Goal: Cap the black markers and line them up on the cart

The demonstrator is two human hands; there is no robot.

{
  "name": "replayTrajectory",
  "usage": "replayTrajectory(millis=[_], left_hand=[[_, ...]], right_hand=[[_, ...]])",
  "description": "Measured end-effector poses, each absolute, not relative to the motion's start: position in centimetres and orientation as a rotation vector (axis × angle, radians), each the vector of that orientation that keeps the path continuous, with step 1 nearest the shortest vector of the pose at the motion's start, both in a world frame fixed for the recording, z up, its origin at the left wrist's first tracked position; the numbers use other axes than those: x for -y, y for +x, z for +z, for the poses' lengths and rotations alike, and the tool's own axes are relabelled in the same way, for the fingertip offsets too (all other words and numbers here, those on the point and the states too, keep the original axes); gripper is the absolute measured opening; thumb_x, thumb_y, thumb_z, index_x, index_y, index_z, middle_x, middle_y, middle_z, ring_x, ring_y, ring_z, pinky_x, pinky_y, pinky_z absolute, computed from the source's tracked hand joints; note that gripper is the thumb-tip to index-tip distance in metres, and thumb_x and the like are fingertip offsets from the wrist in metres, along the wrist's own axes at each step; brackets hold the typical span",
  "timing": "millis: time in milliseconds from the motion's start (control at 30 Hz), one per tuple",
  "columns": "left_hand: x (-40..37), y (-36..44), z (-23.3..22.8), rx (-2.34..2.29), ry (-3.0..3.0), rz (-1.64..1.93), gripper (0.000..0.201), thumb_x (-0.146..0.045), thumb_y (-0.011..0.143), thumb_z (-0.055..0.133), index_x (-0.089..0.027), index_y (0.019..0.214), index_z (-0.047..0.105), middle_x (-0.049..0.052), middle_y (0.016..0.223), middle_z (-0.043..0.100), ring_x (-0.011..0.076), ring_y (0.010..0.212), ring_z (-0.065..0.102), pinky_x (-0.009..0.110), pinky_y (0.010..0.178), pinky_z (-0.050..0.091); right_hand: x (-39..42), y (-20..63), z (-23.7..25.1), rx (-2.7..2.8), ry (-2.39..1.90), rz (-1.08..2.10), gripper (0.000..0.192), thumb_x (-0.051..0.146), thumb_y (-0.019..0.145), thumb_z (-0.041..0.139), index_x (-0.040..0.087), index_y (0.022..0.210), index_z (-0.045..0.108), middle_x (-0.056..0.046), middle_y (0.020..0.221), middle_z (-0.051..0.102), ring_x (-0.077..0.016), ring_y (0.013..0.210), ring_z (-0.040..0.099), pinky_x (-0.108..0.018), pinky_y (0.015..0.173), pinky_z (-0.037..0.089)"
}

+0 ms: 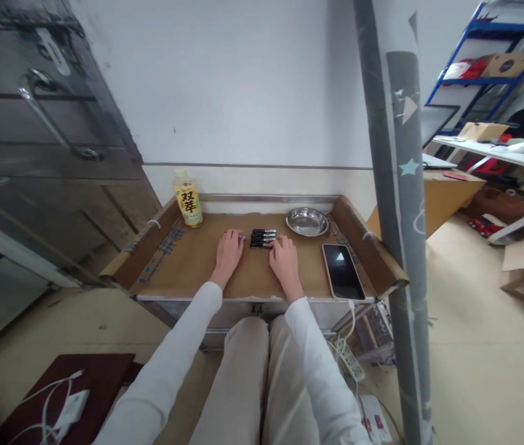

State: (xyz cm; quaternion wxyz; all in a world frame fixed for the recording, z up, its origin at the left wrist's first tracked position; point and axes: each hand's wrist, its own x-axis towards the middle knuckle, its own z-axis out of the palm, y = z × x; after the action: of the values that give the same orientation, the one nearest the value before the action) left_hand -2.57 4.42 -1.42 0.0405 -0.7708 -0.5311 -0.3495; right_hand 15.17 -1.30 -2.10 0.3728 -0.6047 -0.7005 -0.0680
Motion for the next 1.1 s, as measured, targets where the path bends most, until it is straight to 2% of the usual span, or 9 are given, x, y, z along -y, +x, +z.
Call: replayTrajectory(millis=[200,567,900,1100], left_hand=[[-3.38,-2.41,-0.9,1.289,-2.751,-0.994,0.014,-0.015,0.092,0.048,-0.019,0.099,0.059,0.006,0.101,0.06,0.0185,0.092,0.061,0.032,0.088,0.05],[-3.33,-2.65,-0.72,1.289,-2.796,-0.95,0.01,-0.02,0.09,0.055,-0.021,0.096,0.062,0.004,0.098,0.058,0.0185,0.092,0.061,0.034,0.088,0.051],[-3.51,-2.44,-0.78,1.204,-2.847,-0.936,0.007,-0.019,0.089,0.057,-0.022,0.092,0.063,0.004,0.097,0.063,0.0204,0.096,0.061,0.037,0.093,0.048],[-3.51,-2.41,-0.77,1.167,-2.957,-0.999,0.007,-0.018,0.089,0.056,-0.021,0.092,0.061,0.004,0.096,0.064,0.0199,0.094,0.062,0.036,0.091,0.049]], right_hand=[[1.29,15.11,-2.37,1.81,-1.606,-0.28,0.022,0.014,0.089,0.044,0.018,0.095,0.064,-0.012,0.097,0.058,-0.0253,0.09,0.051,-0.037,0.079,0.041],[1.1,15.13,-2.7,1.844,-1.655,-0.262,0.015,0.021,0.09,0.049,0.018,0.095,0.063,-0.011,0.096,0.059,-0.0253,0.092,0.051,-0.036,0.079,0.039],[1.0,14.97,-2.71,1.943,-1.588,-0.334,0.019,0.026,0.096,0.046,0.02,0.093,0.063,-0.01,0.094,0.061,-0.0239,0.088,0.052,-0.034,0.076,0.037],[0.97,14.85,-2.24,2.008,-1.542,-0.196,0.019,0.024,0.097,0.045,0.02,0.097,0.064,-0.01,0.098,0.065,-0.0253,0.091,0.054,-0.036,0.079,0.04]])
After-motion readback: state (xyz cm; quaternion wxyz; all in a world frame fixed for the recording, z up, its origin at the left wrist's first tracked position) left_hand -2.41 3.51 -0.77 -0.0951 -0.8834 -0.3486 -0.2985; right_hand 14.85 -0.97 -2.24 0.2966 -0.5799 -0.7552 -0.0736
